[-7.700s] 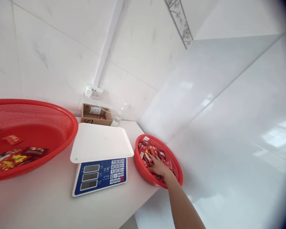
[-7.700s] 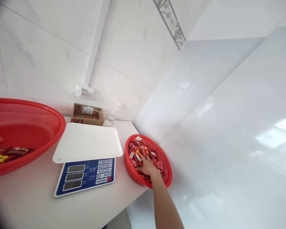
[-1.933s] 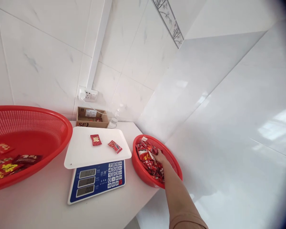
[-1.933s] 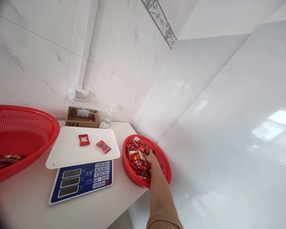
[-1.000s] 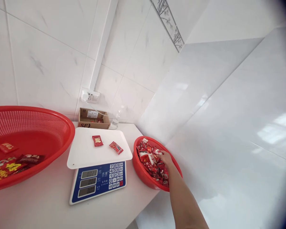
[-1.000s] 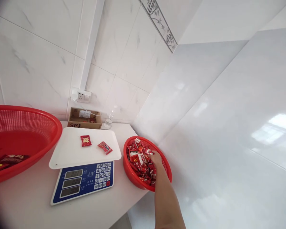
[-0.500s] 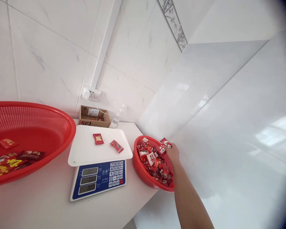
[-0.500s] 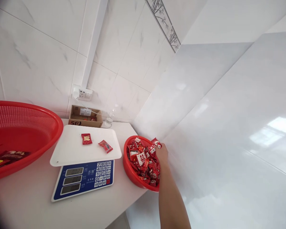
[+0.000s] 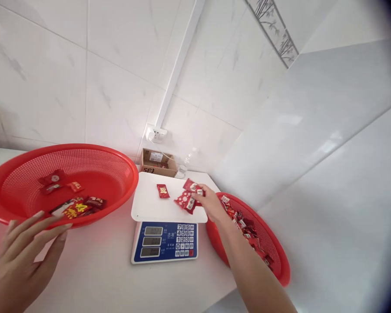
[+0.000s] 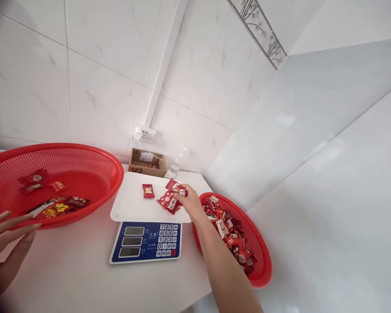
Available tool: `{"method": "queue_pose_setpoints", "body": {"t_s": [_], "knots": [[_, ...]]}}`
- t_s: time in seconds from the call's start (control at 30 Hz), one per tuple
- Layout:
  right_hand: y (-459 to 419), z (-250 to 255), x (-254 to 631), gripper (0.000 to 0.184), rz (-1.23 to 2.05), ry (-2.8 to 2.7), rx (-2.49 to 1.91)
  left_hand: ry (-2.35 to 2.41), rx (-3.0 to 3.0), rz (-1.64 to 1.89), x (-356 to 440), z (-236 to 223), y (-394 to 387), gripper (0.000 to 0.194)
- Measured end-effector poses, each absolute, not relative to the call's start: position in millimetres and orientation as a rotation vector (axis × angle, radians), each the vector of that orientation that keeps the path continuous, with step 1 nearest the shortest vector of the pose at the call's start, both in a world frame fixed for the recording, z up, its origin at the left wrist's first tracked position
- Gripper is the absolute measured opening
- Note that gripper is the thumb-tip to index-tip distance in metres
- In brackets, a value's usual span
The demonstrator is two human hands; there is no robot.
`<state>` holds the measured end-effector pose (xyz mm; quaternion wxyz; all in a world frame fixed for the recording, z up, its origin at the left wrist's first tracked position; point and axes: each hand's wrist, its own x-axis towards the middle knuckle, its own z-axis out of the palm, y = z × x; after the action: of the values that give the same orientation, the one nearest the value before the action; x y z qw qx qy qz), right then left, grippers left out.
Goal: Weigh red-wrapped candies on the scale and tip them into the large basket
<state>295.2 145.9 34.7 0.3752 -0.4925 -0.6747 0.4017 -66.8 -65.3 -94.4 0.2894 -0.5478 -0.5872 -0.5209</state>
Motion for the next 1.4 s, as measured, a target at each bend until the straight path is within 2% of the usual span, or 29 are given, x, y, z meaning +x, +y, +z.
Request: {"method": "queue_pose_setpoints", "body": {"t_s": [0.1,0.23,0.3,0.53,0.77,0.93,1.17,1.4], "knots": [[141,25,260,0.031,1.047,-1.941,-1.313,-1.476,-1.49,-1.279,-74,-95,-61,0.01],[145,26,243,0.034,0.619,-2.121,-1.391,-1.475,-1.474,-1.29,-73,-93,-62,0.012],[150,32,241,0.035,0.529,-2.116,-1.42,-1.48,-1.476,-1.308,-71,-92,-63,0.013],[169,43,248,0.044,0.519,-2.177,-1.571,-1.504,-1.483,-1.334,-71,-96,-61,0.014],[160,61,253,0.05,0.472,-2.205,-1.539,-1.471,-1.482,-1.312,-73,-99,-60,0.011],[150,61,233,0.049,0.653,-2.139,-1.375,-1.459,-1.488,-1.303,-71,-95,-60,0.011],[159,29,191,0.049,0.951,-1.828,-1.281,-1.483,-1.501,-1.292,-70,-89,-64,0.012],[157,38,207,0.045,0.785,-1.972,-1.294,-1.47,-1.485,-1.283,-70,-87,-65,0.012]]}}
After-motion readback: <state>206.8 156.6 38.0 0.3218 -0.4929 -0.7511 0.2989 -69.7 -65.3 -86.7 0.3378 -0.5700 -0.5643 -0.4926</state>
